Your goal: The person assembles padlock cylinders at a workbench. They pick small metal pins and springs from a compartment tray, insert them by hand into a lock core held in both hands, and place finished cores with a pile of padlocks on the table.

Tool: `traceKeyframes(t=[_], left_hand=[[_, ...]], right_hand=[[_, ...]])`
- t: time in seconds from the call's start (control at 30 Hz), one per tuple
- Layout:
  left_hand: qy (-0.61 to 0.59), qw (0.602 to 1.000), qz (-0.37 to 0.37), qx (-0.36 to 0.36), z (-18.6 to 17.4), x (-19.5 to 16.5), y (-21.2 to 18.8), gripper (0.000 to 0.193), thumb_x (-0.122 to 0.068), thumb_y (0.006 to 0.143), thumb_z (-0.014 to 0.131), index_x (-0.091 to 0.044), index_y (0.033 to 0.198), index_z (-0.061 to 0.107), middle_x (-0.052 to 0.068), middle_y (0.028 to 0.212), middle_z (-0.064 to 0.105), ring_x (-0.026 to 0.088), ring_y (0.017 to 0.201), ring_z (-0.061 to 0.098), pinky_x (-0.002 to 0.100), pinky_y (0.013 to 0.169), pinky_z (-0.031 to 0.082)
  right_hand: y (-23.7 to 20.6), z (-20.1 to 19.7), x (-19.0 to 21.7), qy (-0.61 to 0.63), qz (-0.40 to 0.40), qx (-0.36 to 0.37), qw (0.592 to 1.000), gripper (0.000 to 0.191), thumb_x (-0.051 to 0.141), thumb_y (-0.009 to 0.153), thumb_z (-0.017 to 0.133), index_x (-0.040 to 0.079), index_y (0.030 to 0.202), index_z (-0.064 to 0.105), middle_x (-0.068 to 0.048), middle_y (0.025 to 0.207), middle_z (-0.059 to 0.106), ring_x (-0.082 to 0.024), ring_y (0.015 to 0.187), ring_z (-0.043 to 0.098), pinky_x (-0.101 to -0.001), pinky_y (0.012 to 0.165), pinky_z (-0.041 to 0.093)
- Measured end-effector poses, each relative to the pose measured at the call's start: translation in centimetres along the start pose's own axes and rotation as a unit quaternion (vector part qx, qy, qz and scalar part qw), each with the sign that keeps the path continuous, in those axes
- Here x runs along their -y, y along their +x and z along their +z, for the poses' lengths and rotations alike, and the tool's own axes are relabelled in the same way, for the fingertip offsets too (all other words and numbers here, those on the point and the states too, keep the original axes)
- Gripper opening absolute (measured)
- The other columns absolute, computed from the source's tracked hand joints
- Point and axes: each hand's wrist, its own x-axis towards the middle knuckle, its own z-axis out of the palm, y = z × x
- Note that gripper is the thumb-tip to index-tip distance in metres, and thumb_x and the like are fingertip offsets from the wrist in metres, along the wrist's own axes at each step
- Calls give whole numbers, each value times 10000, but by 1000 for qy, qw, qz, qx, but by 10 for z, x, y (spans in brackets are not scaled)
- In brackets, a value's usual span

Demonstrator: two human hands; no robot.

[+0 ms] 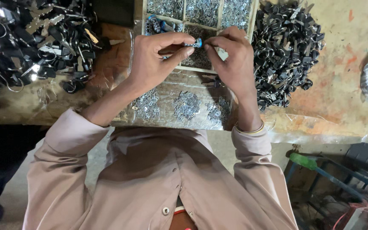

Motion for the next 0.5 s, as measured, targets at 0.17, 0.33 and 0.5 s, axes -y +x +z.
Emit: traceKeyframes(t=[0.17, 0.33, 0.5], left_hand=[[-16, 1000, -21, -3, 3, 0, 3, 244, -5, 987, 791, 19, 1214, 707, 125, 1119, 789, 167, 1035, 785, 287, 914, 660], [-5, 1000, -30, 2, 3, -1, 5, 234, -28, 961, 821, 23, 1166, 720, 123, 1095, 790, 157, 1012, 784, 284, 903, 656], [-1, 999, -51, 8, 3, -4, 5, 218, -37, 927, 845, 34, 1101, 733, 122, 1061, 798, 153, 984, 784, 277, 875, 648]], right_hand=[[-1, 7, -7, 114, 55, -78, 989, 170, 5, 879, 888, 47, 1005, 782, -48, 990, 651, -148, 846, 586, -287, 698, 441], [-2, 19, -5, 494, 82, -77, 862, 113, -41, 1004, 788, 30, 1074, 738, -55, 1137, 649, -110, 954, 610, -257, 813, 530], [-7, 18, 5, 581, 157, 10, 799, 104, -2, 1061, 669, -4, 1146, 729, -67, 1276, 578, -96, 941, 586, -259, 801, 518]])
